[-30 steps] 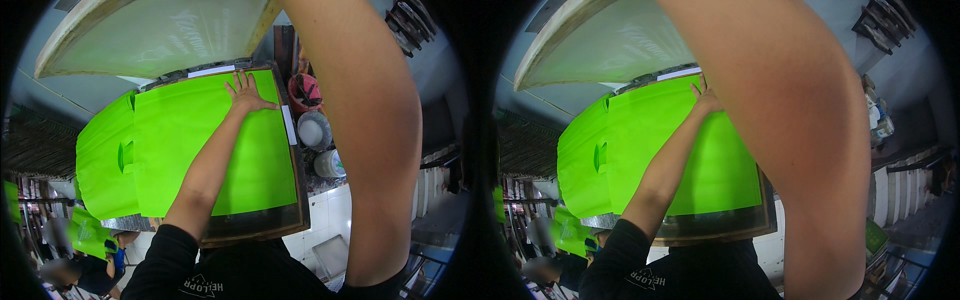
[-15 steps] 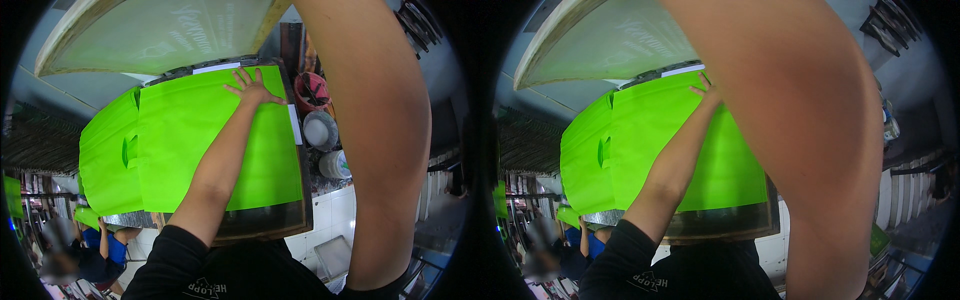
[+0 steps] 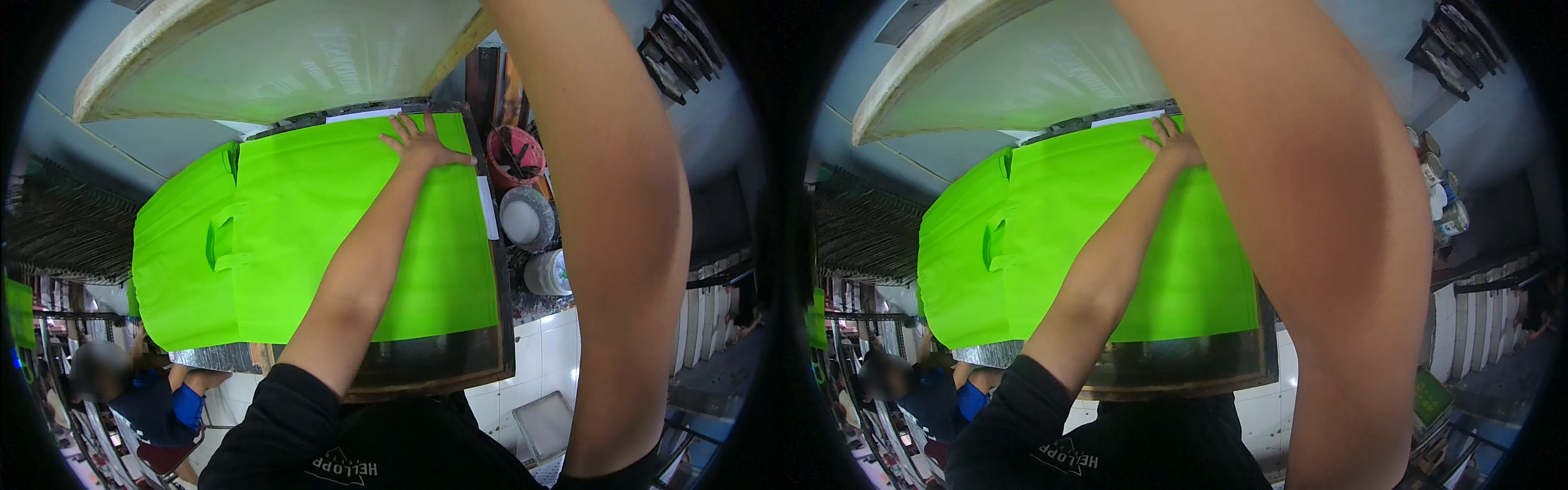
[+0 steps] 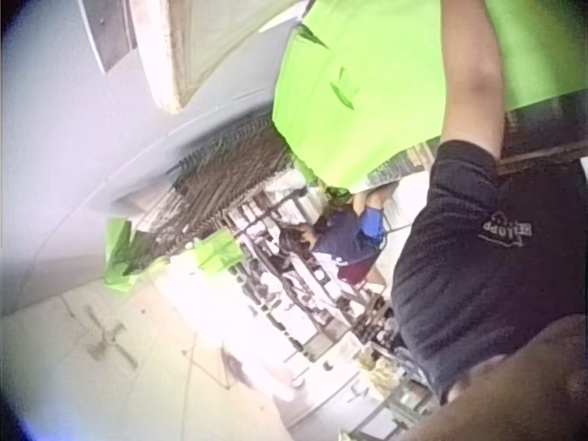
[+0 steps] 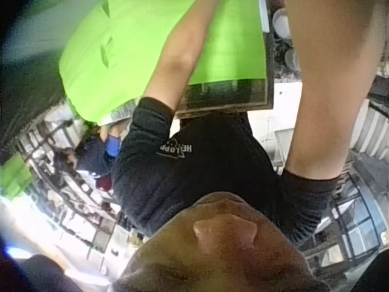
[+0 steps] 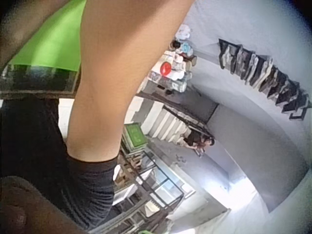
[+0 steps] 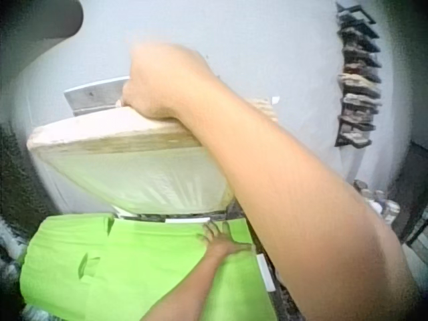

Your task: The person performs screen printing by placing sheets of paper and green bags onto a base, lowering a wooden frame with a screen, and using a squeegee to spread white ink across the screen. They lift the frame after each print and move the finished items aside.

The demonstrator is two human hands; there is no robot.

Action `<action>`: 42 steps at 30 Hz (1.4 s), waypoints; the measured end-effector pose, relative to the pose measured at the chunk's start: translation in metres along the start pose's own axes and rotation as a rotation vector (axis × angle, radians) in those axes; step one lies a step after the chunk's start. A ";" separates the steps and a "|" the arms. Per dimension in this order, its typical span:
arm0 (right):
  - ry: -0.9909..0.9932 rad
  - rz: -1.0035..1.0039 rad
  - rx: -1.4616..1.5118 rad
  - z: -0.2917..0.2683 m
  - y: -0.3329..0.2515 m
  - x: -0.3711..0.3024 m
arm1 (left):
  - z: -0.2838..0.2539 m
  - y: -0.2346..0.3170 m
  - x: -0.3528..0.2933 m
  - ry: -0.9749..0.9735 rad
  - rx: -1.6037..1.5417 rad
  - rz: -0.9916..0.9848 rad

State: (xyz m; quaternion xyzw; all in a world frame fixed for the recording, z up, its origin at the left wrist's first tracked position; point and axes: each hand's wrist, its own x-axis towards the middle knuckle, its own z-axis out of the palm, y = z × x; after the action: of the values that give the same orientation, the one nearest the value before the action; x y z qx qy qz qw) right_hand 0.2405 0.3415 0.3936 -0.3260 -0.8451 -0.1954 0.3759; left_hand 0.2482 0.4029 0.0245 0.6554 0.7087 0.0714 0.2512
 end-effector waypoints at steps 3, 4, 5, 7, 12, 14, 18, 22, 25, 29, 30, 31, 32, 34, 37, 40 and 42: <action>-0.095 0.056 0.032 -0.008 -0.005 -0.026 | -0.019 0.001 -0.049 0.194 -0.345 0.255; -0.143 0.078 0.047 -0.016 -0.009 -0.036 | -0.030 -0.006 -0.070 0.212 -0.595 0.394; -0.219 0.108 0.073 -0.030 -0.015 -0.047 | -0.046 -0.013 -0.098 0.229 -0.844 0.535; -0.300 0.141 0.200 -0.034 -0.043 -0.075 | -0.084 -0.048 -0.185 0.267 -1.218 0.601; -0.037 0.062 0.226 -0.008 -0.101 -0.206 | -0.079 -0.144 -0.343 0.233 -1.446 0.471; -0.171 0.166 0.322 -0.006 -0.120 -0.254 | -0.040 -0.166 -0.379 0.020 -1.427 0.124; -0.449 0.217 0.464 0.015 -0.130 -0.306 | 0.037 -0.186 -0.390 -0.024 -1.391 -0.113; -0.615 0.186 0.462 0.030 -0.136 -0.322 | 0.046 -0.193 -0.389 -0.091 -1.423 -0.195; -0.628 0.104 0.427 0.042 -0.141 -0.334 | 0.046 -0.194 -0.389 -0.097 -1.419 -0.198; -0.497 0.026 0.358 0.043 -0.152 -0.348 | 0.048 -0.194 -0.388 -0.091 -1.416 -0.179; -0.484 0.000 0.326 0.049 -0.149 -0.348 | 0.048 -0.194 -0.389 -0.091 -1.414 -0.178; -0.472 -0.028 0.295 0.057 -0.144 -0.346 | 0.049 -0.194 -0.389 -0.086 -1.385 -0.187; -0.461 -0.056 0.265 0.067 -0.139 -0.343 | 0.048 -0.193 -0.390 -0.098 -1.375 -0.207; -0.377 -0.061 0.262 0.095 -0.122 -0.332 | 0.039 -0.190 -0.391 -0.118 -1.350 -0.246; -0.345 -0.090 0.267 0.148 -0.086 -0.305 | 0.035 -0.192 -0.391 -0.144 -1.313 -0.293; -0.461 -0.024 0.219 0.196 -0.037 -0.271 | 0.034 -0.199 -0.389 -0.235 -1.326 -0.275; -0.559 0.084 0.202 0.219 -0.007 -0.245 | 0.032 -0.204 -0.387 -0.317 -1.435 -0.268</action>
State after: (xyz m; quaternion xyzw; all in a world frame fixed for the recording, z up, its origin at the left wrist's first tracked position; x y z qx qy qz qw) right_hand 0.2480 0.3634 0.0655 -0.3628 -0.9168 0.0025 0.1668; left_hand 0.0861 -0.0044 0.0109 0.2409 0.5173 0.3899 0.7227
